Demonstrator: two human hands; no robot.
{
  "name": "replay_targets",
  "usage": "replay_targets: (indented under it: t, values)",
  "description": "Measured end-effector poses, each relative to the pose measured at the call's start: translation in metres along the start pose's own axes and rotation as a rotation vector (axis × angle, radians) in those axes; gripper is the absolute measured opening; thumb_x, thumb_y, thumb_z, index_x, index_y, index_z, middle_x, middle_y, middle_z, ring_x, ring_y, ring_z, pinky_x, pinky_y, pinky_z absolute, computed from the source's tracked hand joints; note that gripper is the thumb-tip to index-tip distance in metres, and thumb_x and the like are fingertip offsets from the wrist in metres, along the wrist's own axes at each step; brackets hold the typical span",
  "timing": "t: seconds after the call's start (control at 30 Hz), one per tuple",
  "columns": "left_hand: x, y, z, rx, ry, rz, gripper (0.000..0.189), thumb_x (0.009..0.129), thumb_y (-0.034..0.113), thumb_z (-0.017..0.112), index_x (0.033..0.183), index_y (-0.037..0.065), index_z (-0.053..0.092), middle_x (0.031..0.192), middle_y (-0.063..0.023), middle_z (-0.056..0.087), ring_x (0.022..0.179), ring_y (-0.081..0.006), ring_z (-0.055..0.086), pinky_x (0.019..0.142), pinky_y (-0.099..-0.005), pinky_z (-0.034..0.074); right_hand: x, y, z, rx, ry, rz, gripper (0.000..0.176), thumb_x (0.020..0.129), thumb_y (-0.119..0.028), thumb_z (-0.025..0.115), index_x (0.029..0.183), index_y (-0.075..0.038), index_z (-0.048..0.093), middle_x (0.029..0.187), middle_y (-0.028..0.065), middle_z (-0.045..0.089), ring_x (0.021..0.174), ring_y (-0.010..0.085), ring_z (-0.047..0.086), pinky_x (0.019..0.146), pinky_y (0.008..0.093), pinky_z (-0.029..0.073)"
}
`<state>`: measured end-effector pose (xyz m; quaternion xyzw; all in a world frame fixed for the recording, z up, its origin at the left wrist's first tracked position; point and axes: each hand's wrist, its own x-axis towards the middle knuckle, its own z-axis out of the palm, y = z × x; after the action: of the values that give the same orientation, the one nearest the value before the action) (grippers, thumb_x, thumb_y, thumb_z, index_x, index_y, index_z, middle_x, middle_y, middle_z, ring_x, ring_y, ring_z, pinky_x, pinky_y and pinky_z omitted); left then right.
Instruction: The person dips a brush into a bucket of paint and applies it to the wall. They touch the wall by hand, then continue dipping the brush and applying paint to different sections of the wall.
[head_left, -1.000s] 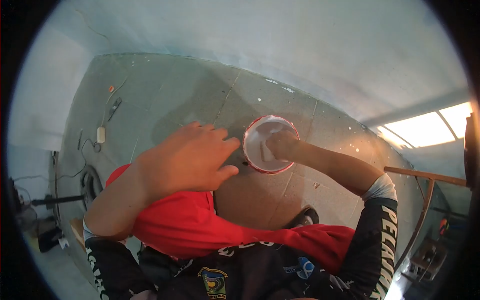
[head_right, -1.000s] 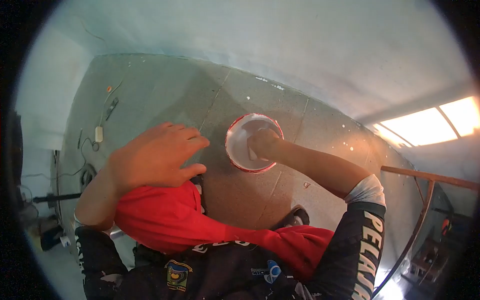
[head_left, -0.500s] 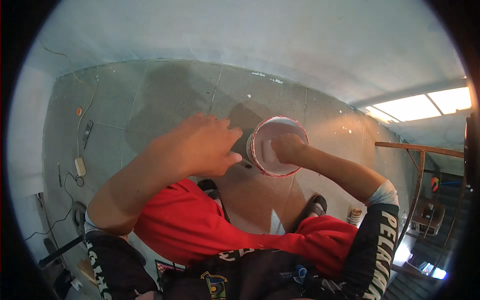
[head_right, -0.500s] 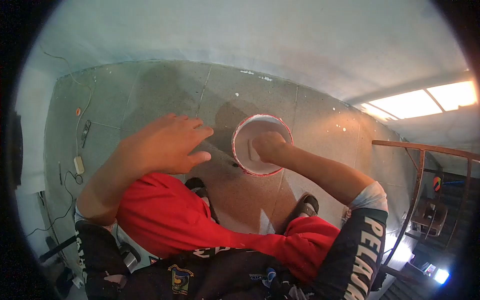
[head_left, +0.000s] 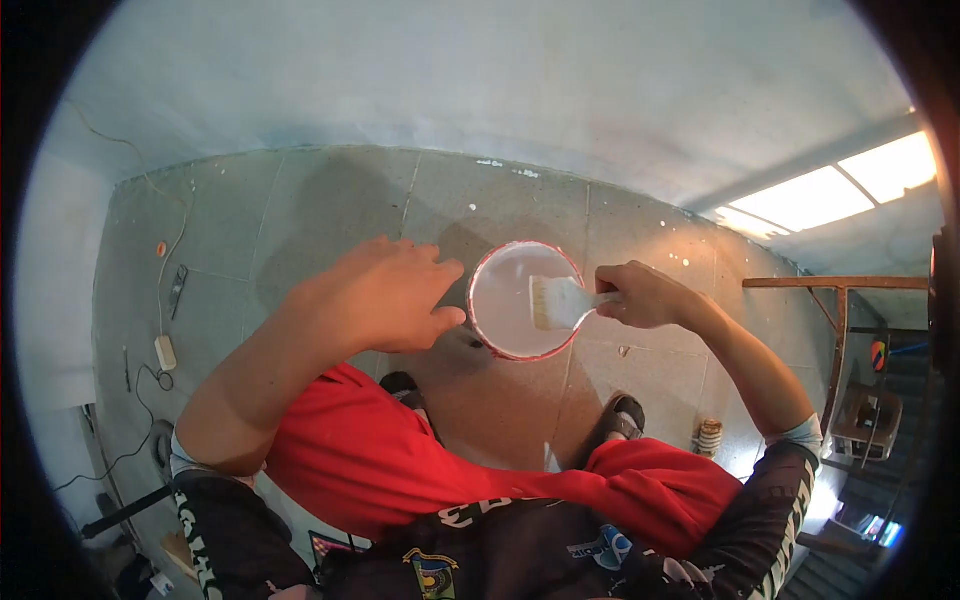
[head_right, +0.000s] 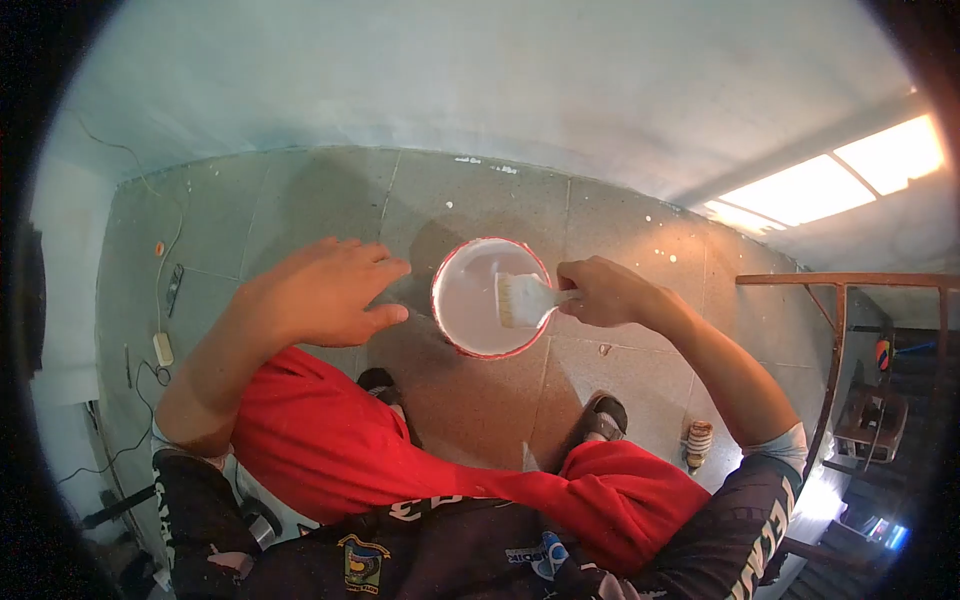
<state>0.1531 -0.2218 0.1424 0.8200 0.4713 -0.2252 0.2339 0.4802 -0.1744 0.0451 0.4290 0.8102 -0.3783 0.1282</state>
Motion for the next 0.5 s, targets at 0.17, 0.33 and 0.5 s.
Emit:
replay_targets:
  t: [0.17,0.33,0.5]
  values:
    - [0.010,0.020,-0.013,-0.010,0.032,-0.025,0.048,0.094,0.039,0.056,0.128,0.004,0.056,0.123,-0.0168,0.059,0.114,-0.0356,0.056,0.100,-0.0443,0.043,-0.010,0.020,0.002,0.133,0.052,0.068,0.023,0.084,-0.017,0.069,0.093,0.001,0.059,0.082,0.0186,0.065,0.077,0.0304,0.063,0.070,0.0413,0.048]
    - [0.017,0.041,-0.017,0.041,0.065,-0.013,0.047,0.094,0.039,0.057,0.126,0.004,0.057,0.120,-0.0173,0.060,0.112,-0.0350,0.057,0.097,-0.0446,0.044,-0.010,0.034,0.005,0.177,0.116,-0.064,0.022,0.084,-0.017,0.068,0.094,0.000,0.058,0.082,0.0209,0.065,0.079,0.0366,0.064,0.070,0.0448,0.048]
    - [0.003,0.065,-0.010,0.026,0.092,-0.036,0.045,0.093,0.037,0.058,0.124,0.005,0.057,0.117,-0.0161,0.061,0.110,-0.0345,0.058,0.097,-0.0445,0.043,-0.004,0.048,0.014,0.160,0.171,-0.204,0.024,0.085,-0.018,0.068,0.099,-0.002,0.057,0.084,0.0222,0.066,0.083,0.0425,0.063,0.071,0.0499,0.047]
